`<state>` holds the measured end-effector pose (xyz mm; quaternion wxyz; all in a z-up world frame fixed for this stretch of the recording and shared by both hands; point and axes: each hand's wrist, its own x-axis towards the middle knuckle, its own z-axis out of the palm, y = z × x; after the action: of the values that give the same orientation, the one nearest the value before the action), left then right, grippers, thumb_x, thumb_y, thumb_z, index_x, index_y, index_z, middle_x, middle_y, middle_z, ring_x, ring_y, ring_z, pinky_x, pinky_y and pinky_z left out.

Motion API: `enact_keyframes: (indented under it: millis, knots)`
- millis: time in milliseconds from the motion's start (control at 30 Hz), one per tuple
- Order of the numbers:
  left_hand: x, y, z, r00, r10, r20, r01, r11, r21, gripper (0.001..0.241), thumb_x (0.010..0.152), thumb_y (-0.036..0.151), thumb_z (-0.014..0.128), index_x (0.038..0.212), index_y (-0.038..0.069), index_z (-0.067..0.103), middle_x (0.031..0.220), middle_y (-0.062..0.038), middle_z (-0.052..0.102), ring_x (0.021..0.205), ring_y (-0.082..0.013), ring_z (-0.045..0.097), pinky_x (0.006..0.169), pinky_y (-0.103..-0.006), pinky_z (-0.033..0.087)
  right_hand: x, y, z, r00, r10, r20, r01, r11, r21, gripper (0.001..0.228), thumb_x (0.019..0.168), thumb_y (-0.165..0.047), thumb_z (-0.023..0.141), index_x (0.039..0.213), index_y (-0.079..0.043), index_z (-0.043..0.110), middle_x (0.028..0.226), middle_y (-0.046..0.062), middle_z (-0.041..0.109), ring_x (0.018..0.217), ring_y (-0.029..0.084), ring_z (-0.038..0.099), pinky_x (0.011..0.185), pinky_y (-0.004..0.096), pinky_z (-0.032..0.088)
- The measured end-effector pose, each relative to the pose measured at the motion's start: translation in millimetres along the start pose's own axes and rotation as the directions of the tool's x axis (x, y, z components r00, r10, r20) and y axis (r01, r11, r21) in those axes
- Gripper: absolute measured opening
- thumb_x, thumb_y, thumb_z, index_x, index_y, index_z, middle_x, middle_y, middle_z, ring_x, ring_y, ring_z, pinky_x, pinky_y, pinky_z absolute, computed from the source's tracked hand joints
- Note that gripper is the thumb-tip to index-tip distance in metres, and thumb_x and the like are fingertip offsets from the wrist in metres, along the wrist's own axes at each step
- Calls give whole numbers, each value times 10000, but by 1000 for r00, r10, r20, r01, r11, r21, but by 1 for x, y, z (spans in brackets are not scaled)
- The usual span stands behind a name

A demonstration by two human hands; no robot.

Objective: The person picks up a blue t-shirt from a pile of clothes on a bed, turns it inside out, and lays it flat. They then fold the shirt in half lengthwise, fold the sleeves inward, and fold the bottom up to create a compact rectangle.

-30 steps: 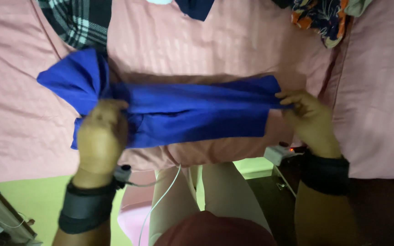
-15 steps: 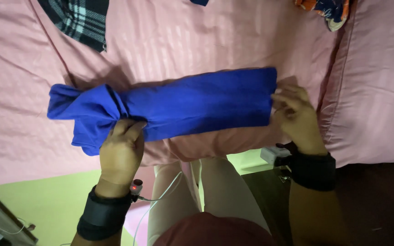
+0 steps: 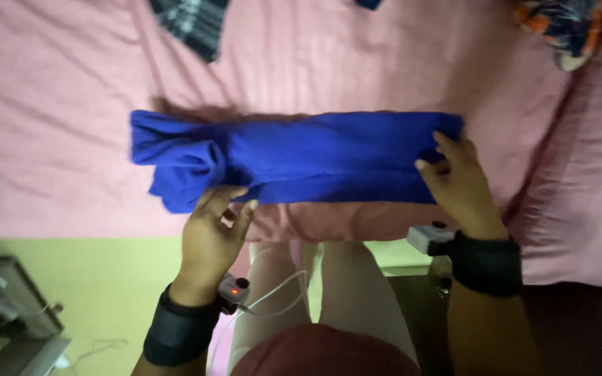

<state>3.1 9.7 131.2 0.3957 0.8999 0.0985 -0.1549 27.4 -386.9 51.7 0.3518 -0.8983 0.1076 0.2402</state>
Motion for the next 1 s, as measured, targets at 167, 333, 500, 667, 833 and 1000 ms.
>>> enact_keyframes:
  millis: [167, 333, 500, 667, 833, 1000]
  knots:
    - [-17, -65, -13, 983, -172, -56, 146, 938, -316, 148, 985, 171, 751, 1042, 39, 715, 925, -64, 664, 716, -128, 558, 643, -268, 475, -19, -69, 28, 991, -132, 20, 133, 991, -28, 458, 959, -193, 751, 1383, -75, 626, 1155, 151, 631, 887, 257, 654, 790, 337, 550]
    - [-4, -102, -47, 923, -334, -188, 172, 799, -577, 247, 1117, 270, 626, 1049, 32, 613, 932, -44, 628, 800, -100, 573, 720, -260, 499, -30, -165, 83, 902, -432, -6, 430, 897, 104, 409, 957, -161, 778, 1338, -95, 644, 1226, 143, 649, 1014, 271, 683, 844, 338, 575]
    - [24, -127, -72, 876, -479, -64, 294, 634, -715, 377, 1075, 416, 531, 1180, 55, 504, 1049, -88, 674, 890, -164, 691, 750, -313, 598, -27, -257, 117, 888, -460, -23, 450, 855, 258, 612, 866, -194, 809, 1401, -27, 561, 1354, 197, 548, 1028, 294, 680, 824, 357, 586]
    - [45, -150, -74, 887, -456, 70, 347, 560, -753, 366, 1041, 366, 589, 1246, 75, 504, 1064, -81, 681, 903, -157, 688, 760, -311, 591, -24, -276, 169, 864, -500, -59, 503, 862, 65, 469, 886, -222, 805, 1295, -94, 615, 1212, 152, 585, 1007, 340, 665, 816, 407, 572]
    - [54, -161, -69, 913, -369, 176, 359, 517, -777, 354, 1016, 203, 658, 1310, 124, 478, 1023, -46, 675, 875, -104, 645, 741, -262, 558, -52, -291, 187, 814, -577, 57, 575, 816, 51, 308, 900, -177, 739, 1193, -152, 650, 1179, 116, 638, 1050, 349, 671, 874, 439, 561]
    - [57, -182, -64, 985, -132, 112, 165, 520, -838, 367, 1027, -49, 632, 1306, 134, 479, 987, 4, 627, 844, -56, 565, 727, -216, 504, -54, -268, 176, 738, -629, 245, 571, 775, 269, 349, 950, -204, 693, 1271, -70, 673, 1141, 148, 692, 971, 311, 689, 812, 413, 559]
